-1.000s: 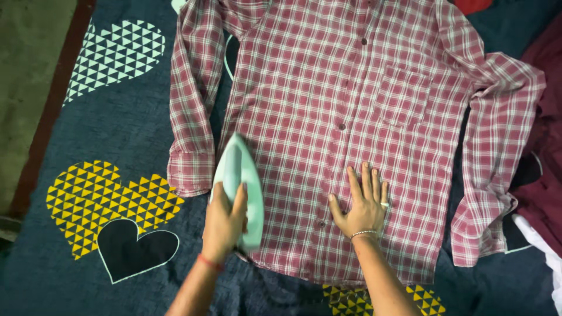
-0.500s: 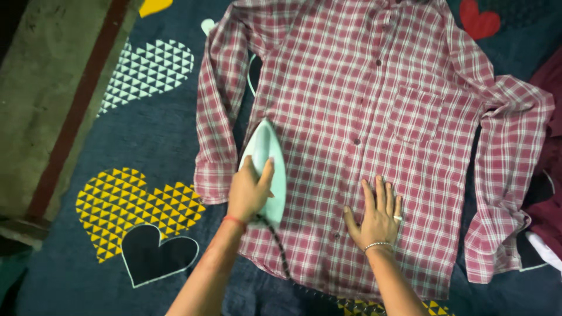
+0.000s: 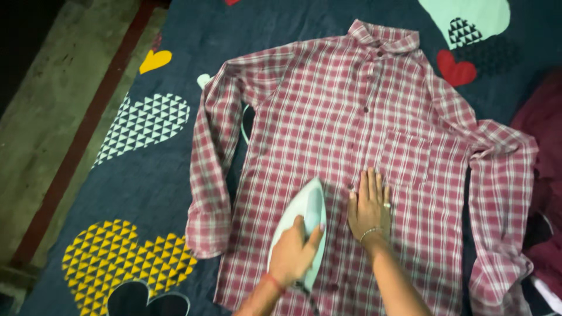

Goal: The person irons a red and white checkered shirt laid out on a bed. They smooth the fabric, use a white iron to press the back, sleeves, and front, flip the shirt to iron the other side, and then fold it. A pile of other clothes is visible nearby.

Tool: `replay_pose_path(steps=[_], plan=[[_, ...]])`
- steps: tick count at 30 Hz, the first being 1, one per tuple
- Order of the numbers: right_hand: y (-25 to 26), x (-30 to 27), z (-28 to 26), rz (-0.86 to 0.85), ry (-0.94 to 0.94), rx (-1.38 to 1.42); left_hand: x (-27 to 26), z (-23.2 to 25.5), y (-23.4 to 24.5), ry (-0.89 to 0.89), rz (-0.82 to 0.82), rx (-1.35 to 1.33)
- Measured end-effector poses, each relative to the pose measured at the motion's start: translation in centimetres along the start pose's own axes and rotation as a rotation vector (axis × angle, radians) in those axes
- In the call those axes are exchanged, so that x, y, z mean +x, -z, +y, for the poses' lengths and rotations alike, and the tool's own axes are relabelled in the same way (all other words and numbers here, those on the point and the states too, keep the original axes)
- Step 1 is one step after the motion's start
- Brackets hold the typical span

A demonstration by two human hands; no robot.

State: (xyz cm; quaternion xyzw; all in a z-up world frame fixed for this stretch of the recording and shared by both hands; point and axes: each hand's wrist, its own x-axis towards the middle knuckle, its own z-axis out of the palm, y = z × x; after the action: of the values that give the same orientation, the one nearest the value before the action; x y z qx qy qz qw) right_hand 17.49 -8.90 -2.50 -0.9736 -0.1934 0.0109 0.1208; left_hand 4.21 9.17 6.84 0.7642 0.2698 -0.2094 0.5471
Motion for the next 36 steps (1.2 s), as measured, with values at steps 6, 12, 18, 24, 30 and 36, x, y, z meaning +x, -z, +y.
replay_pose_path(steps=[6, 12, 18, 24, 30, 36], plan=[[-1.0, 0.1, 0.6, -0.099, -0.033, -0.066, 14.3, 5.6, 0.5, -0.438, 0.378, 0.193], [-0.8, 0.2, 0.5, -0.075, -0.058, 0.003, 13.3, 7.7, -0.3, -0.121, 0.091, -0.06], [-1.1, -0.2, 1.2, -0.005, -0.02, 0.05, 6.4, 5.3, -2.2, -0.053, 0.029, -0.068], [-1.0, 0.2, 0.8, -0.084, -0.034, -0.065, 12.9, 8.0, -0.1, -0.214, 0.198, 0.065], [1.7, 1.5, -1.2, -0.158, -0.103, -0.085, 19.1, 9.1, 2.9, -0.254, 0.33, 0.136], [3.2, 7.3, -3.3, -0.502, -0.343, -0.149, 10.9, 3.0, 5.0, -0.248, 0.451, 0.167]])
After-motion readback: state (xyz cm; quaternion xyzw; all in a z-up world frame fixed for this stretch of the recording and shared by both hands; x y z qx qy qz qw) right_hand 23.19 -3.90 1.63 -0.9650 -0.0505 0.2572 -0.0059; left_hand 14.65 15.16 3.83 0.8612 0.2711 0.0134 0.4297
